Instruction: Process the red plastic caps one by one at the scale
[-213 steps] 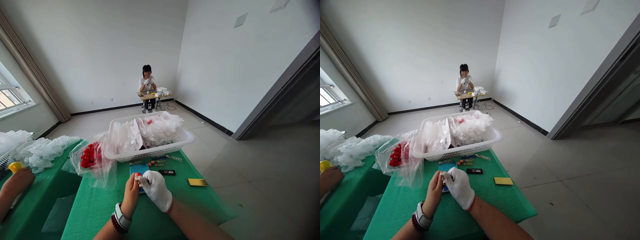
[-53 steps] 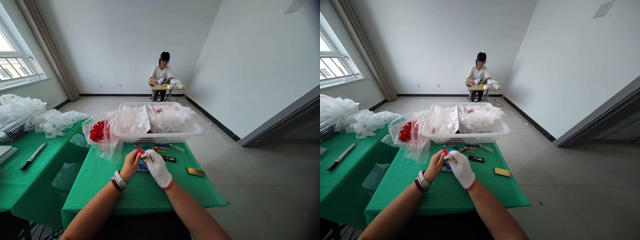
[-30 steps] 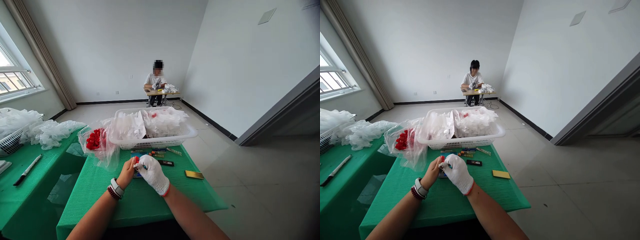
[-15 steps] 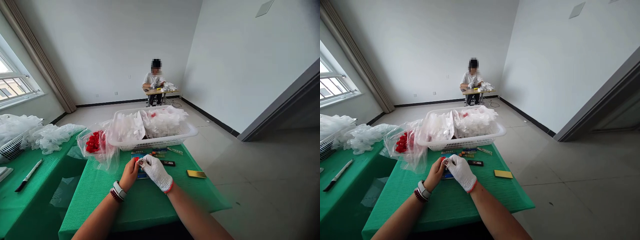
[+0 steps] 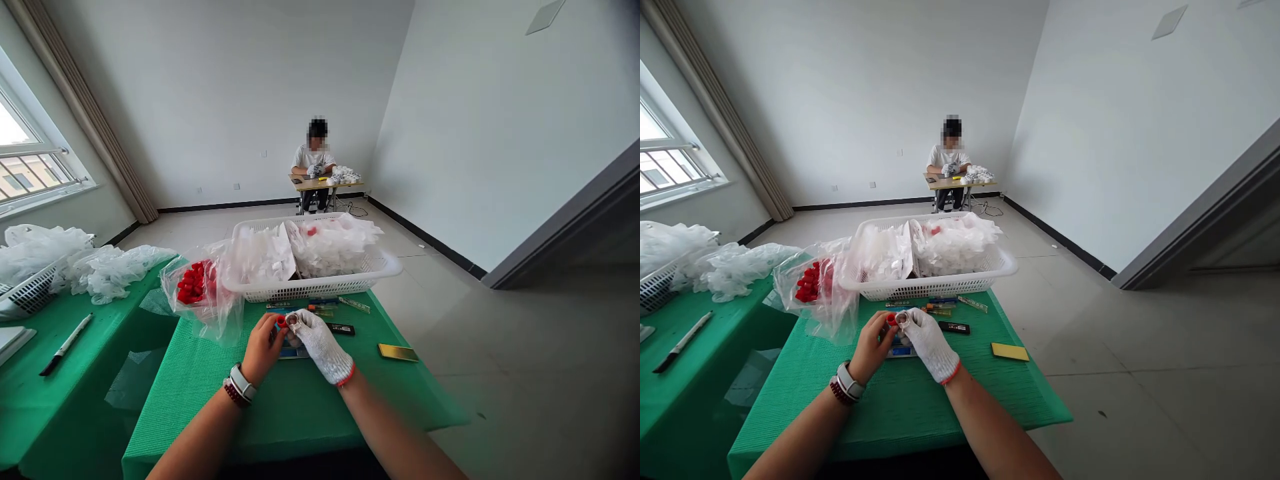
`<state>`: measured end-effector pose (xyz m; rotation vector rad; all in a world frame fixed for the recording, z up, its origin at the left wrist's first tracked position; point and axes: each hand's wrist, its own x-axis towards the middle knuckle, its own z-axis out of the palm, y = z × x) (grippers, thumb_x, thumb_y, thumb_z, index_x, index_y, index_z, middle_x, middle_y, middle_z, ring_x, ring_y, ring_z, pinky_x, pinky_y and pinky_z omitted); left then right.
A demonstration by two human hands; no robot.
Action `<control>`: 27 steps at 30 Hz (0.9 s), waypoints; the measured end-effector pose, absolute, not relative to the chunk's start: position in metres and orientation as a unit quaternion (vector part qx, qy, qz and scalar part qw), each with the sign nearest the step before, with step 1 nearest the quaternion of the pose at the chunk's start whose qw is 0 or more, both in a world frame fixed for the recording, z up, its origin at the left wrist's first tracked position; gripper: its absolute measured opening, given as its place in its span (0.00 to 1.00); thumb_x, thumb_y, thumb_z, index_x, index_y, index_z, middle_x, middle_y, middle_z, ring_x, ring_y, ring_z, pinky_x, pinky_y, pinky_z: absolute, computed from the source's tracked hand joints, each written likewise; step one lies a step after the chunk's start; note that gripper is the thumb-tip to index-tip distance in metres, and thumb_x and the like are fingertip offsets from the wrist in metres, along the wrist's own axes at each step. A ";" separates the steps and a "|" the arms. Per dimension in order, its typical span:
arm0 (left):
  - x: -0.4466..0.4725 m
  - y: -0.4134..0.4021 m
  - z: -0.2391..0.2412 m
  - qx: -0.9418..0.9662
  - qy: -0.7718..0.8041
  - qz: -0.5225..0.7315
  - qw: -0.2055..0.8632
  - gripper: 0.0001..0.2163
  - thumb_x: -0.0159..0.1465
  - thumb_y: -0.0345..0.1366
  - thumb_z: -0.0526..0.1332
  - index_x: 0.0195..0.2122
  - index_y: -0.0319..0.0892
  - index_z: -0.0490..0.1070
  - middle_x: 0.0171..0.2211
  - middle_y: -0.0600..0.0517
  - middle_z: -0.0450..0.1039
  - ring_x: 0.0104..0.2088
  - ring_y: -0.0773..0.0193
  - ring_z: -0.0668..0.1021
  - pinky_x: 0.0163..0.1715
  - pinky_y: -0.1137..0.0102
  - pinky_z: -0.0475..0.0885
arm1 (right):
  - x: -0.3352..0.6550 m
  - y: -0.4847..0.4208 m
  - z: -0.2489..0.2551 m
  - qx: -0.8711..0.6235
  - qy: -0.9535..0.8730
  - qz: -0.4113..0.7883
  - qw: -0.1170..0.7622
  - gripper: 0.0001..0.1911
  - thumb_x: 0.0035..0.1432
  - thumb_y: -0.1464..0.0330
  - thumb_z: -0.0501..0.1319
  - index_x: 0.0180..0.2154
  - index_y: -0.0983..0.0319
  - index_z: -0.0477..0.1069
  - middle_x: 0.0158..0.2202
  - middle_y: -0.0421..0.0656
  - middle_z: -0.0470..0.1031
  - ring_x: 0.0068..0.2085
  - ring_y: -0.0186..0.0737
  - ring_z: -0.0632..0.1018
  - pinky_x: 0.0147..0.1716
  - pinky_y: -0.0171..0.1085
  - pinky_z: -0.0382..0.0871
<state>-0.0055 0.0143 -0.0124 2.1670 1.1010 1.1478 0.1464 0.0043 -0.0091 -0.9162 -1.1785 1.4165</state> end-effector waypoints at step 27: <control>-0.005 0.017 -0.023 0.739 0.427 0.442 0.275 0.11 0.67 0.41 0.56 0.42 0.40 0.72 0.32 0.50 0.70 0.27 0.66 0.70 0.28 0.72 0.64 | 0.162 0.003 -0.024 -0.423 -0.640 0.404 0.498 0.16 0.62 0.57 0.58 0.37 0.63 0.75 0.35 0.45 0.76 0.37 0.39 0.75 0.40 0.38 0.70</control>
